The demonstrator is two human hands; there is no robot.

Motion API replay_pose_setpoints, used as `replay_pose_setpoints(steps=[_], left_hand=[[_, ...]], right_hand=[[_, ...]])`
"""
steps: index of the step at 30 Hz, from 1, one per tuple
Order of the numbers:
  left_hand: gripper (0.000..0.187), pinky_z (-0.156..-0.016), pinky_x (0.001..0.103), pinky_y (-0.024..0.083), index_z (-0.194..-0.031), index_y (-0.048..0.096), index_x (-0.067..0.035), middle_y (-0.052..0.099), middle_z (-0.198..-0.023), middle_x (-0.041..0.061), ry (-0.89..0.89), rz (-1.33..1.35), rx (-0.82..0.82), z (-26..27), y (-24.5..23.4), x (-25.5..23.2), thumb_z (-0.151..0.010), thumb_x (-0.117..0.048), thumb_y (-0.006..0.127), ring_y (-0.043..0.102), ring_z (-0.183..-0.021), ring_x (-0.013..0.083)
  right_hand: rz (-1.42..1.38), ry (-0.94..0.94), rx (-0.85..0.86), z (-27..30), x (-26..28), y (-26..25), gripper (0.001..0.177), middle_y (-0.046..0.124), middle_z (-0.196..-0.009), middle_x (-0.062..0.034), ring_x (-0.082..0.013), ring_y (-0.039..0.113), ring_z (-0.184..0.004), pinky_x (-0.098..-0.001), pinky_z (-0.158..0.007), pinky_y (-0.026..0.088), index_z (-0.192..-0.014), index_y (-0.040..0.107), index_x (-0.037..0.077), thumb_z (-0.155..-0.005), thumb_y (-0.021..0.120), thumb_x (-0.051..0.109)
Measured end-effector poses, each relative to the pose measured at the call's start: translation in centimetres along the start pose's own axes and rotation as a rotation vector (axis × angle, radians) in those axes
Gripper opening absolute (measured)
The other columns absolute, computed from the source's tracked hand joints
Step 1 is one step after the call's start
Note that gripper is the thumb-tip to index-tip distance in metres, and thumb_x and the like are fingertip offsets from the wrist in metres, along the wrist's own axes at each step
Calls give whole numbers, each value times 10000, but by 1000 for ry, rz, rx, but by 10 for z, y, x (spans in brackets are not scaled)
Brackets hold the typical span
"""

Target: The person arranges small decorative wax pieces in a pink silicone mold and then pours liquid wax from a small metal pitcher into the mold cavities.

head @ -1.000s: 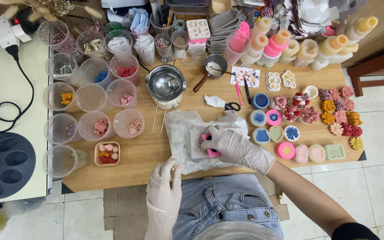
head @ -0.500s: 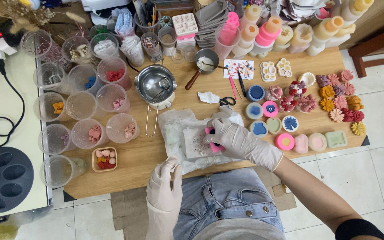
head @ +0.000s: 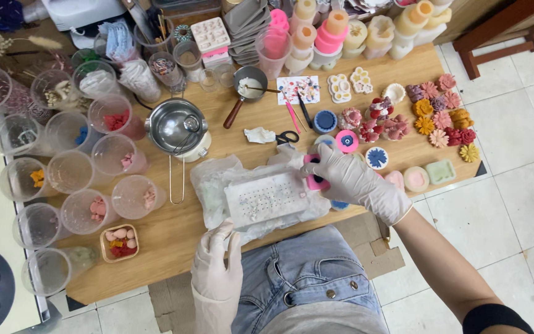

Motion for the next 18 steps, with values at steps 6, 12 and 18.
replay_pose_setpoints(steps=[6, 12, 18], left_hand=[[233, -856, 428, 542, -1150, 671, -54, 706, -1145, 152, 2, 7, 37, -4, 7, -6, -935, -145, 679, 687, -1041, 337], [229, -848, 423, 541, -1145, 675, -50, 703, -1138, 149, -8, 20, 76, -8, 15, -12, -934, -138, 672, 687, -1025, 335], [209, -896, 435, 516, -1131, 671, -60, 714, -1141, 129, 41, -21, 112, -14, 24, -15, -934, -126, 680, 664, -1047, 332]], right_hand=[[-136, -177, -320, 19, -56, 7, 522, 543, -1265, -164, -381, 567, -1161, -422, -961, 506, -1110, 729, 164, -607, 804, 46], [-106, -22, -337, 38, -104, 15, 552, 543, -1281, -164, -363, 577, -1184, -404, -1010, 507, -1186, 723, 168, -652, 776, 40], [-104, 181, -307, 50, -147, 26, 651, 548, -1244, -212, -399, 563, -1149, -433, -968, 499, -1223, 697, 142, -591, 845, 95]])
Point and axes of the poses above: each hand's wrist, its own z-axis away from the middle knuckle, its own y-axis out of the palm, x = y × z, the point moved 1 cm from there along -z, towards the middle knuckle
